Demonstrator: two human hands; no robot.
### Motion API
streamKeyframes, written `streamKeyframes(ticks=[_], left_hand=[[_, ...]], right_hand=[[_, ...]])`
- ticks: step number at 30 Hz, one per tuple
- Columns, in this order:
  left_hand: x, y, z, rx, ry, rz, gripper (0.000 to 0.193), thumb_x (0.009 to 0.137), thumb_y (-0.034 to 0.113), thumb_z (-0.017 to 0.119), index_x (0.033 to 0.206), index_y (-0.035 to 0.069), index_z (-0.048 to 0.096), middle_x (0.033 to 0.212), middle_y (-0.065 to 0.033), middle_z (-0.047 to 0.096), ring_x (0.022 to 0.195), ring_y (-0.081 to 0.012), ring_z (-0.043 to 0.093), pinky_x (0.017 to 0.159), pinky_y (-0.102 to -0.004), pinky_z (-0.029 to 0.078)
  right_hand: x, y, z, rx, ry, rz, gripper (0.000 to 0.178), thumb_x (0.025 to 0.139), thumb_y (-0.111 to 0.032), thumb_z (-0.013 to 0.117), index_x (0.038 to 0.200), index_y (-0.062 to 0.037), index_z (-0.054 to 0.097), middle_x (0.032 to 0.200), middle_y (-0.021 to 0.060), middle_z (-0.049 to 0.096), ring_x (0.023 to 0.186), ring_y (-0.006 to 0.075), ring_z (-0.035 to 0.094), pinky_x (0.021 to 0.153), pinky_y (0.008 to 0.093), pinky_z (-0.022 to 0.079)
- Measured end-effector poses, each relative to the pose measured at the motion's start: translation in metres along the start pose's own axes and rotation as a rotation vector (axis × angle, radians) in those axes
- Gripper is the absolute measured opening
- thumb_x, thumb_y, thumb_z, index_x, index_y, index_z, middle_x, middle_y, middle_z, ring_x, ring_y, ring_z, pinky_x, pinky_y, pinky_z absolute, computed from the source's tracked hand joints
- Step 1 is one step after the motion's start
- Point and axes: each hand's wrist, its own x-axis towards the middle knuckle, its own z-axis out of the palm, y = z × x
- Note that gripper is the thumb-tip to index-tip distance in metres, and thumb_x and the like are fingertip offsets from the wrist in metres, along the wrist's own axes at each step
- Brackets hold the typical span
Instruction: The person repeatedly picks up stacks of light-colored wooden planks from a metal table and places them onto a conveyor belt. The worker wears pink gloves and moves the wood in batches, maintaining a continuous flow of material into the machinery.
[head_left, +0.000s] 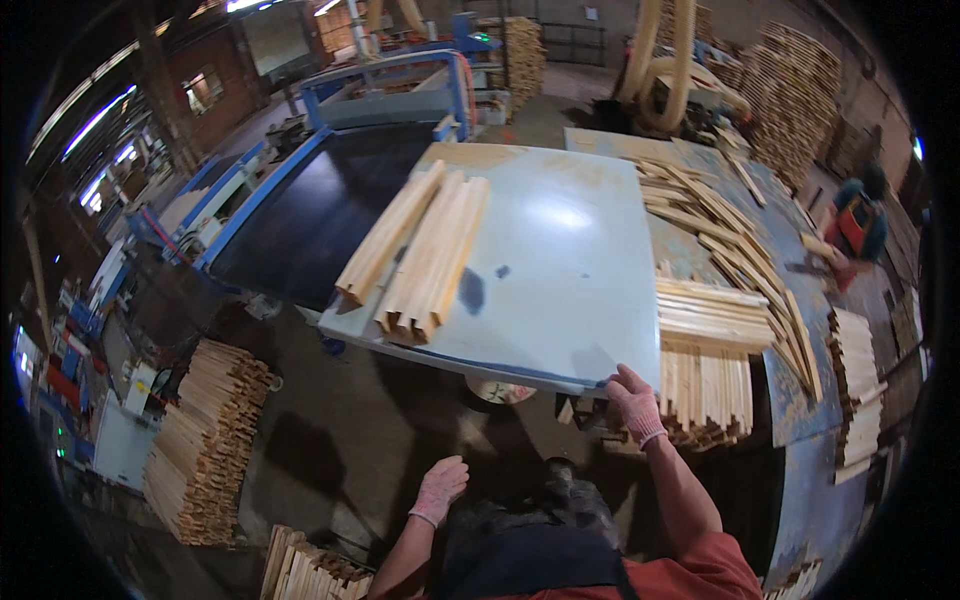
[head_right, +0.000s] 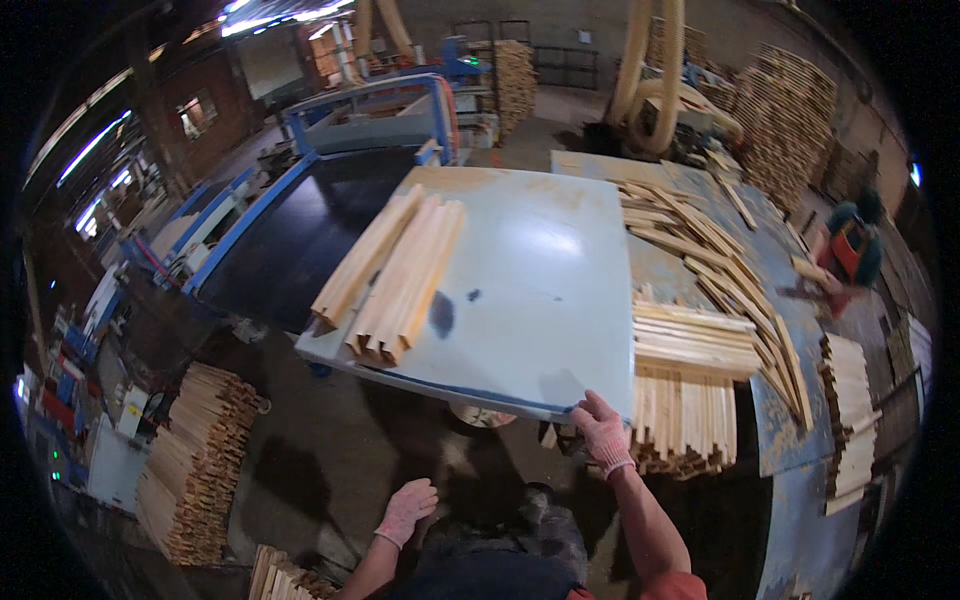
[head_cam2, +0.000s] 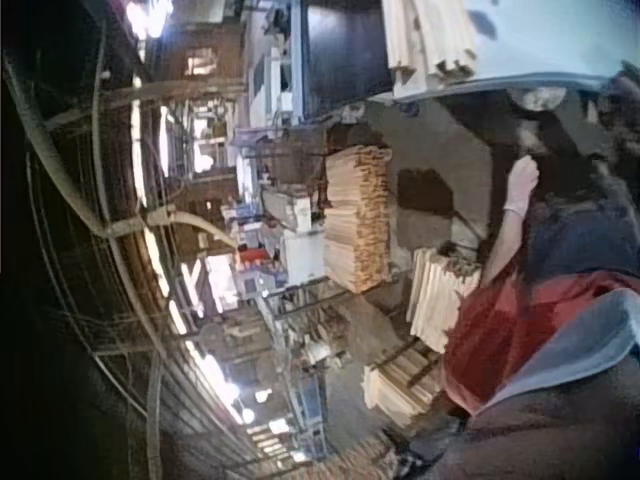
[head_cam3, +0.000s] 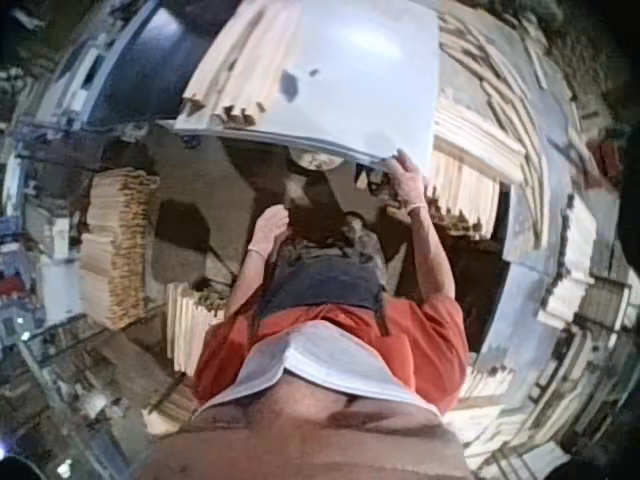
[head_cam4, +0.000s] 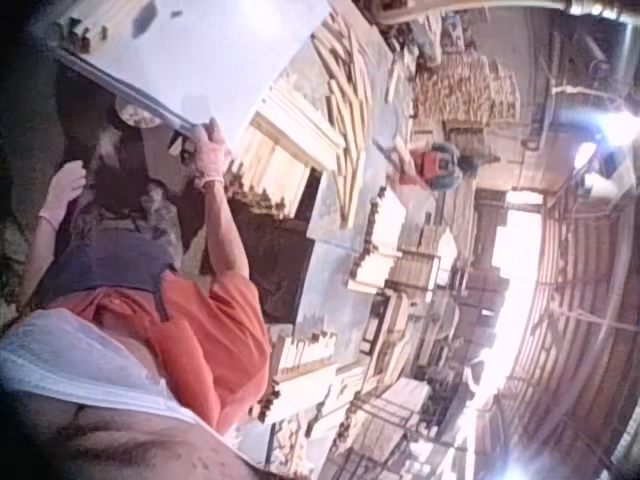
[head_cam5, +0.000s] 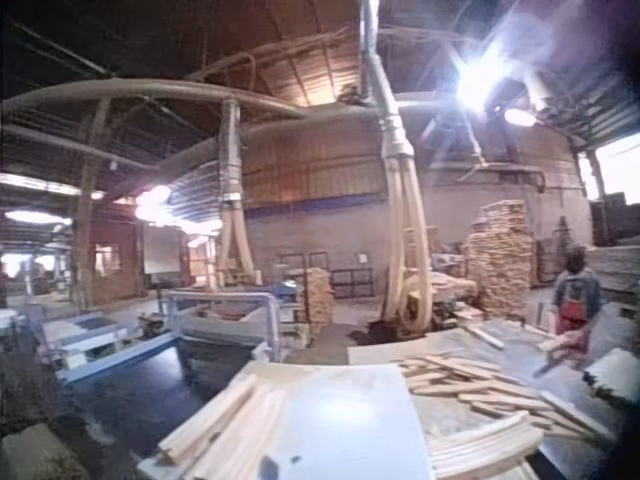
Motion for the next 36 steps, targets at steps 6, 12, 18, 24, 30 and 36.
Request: streamKeyframes(ticks=[6,12,18,24,30,36], left_hand=[[-0.007,0.124,-0.008,0.284,0.282,0.538,0.034,0.102,0.010,0.070,0.135,0.002,0.066,0.122,-0.0115,0.074,0.109,-0.0203,0.072,0.096,-0.0356,0.059],[0.092,0.313,-0.006,0.745,0.331,0.913,0.066,0.098,0.014,0.072,0.155,-0.004,0.045,0.156,-0.0200,0.053,0.146,-0.0318,0.051,0.121,-0.0404,0.042],[0.235,0.452,-0.016,1.289,0.471,0.688,0.091,0.089,0.046,0.077,0.159,-0.002,0.042,0.160,-0.0257,0.048,0.147,-0.0397,0.049,0.120,-0.0435,0.040],[0.283,0.518,-0.055,1.298,0.425,0.597,0.076,0.089,0.041,0.078,0.150,0.002,0.055,0.139,-0.0237,0.066,0.129,-0.0340,0.064,0.112,-0.0405,0.049],[0.289,0.645,-0.155,1.286,0.564,0.560,0.077,0.086,0.046,0.077,0.147,0.003,0.057,0.138,-0.0265,0.065,0.127,-0.0406,0.063,0.108,-0.0480,0.051],[0.238,0.726,-0.303,0.975,0.833,0.926,0.067,0.097,0.022,0.072,0.155,-0.002,0.049,0.160,-0.0237,0.049,0.147,-0.0360,0.049,0.121,-0.0436,0.040]], right_hand=[[0.131,-0.040,0.150,0.155,-0.062,0.129,0.077,0.100,-0.021,0.069,0.164,0.0036,0.033,0.088,0.0029,0.060,0.066,0.0130,0.057,0.056,0.0299,0.045],[0.267,-0.054,0.291,-0.346,-0.038,-0.074,0.066,0.105,-0.048,0.055,0.150,0.0008,0.052,0.093,0.0226,0.070,0.079,0.0340,0.067,0.074,0.0434,0.054],[0.337,-0.104,0.405,-0.672,0.015,-0.023,0.084,0.093,-0.068,0.061,0.130,0.0075,0.064,0.123,0.0347,0.070,0.122,0.0497,0.065,0.105,0.0501,0.050],[0.363,-0.122,0.536,-0.555,0.025,0.038,0.081,0.090,-0.065,0.066,0.126,0.0076,0.064,0.110,0.0324,0.075,0.111,0.0483,0.070,0.098,0.0495,0.054],[0.377,-0.138,0.712,-0.408,-0.240,0.003,0.075,0.086,-0.061,0.075,0.120,0.0040,0.059,0.096,0.0189,0.078,0.097,0.0375,0.076,0.090,0.0445,0.057],[0.412,-0.153,0.912,-0.603,-0.313,0.058,0.101,0.079,-0.064,0.079,0.133,0.0152,0.047,0.110,0.0281,0.076,0.108,0.0407,0.075,0.095,0.0424,0.058]])
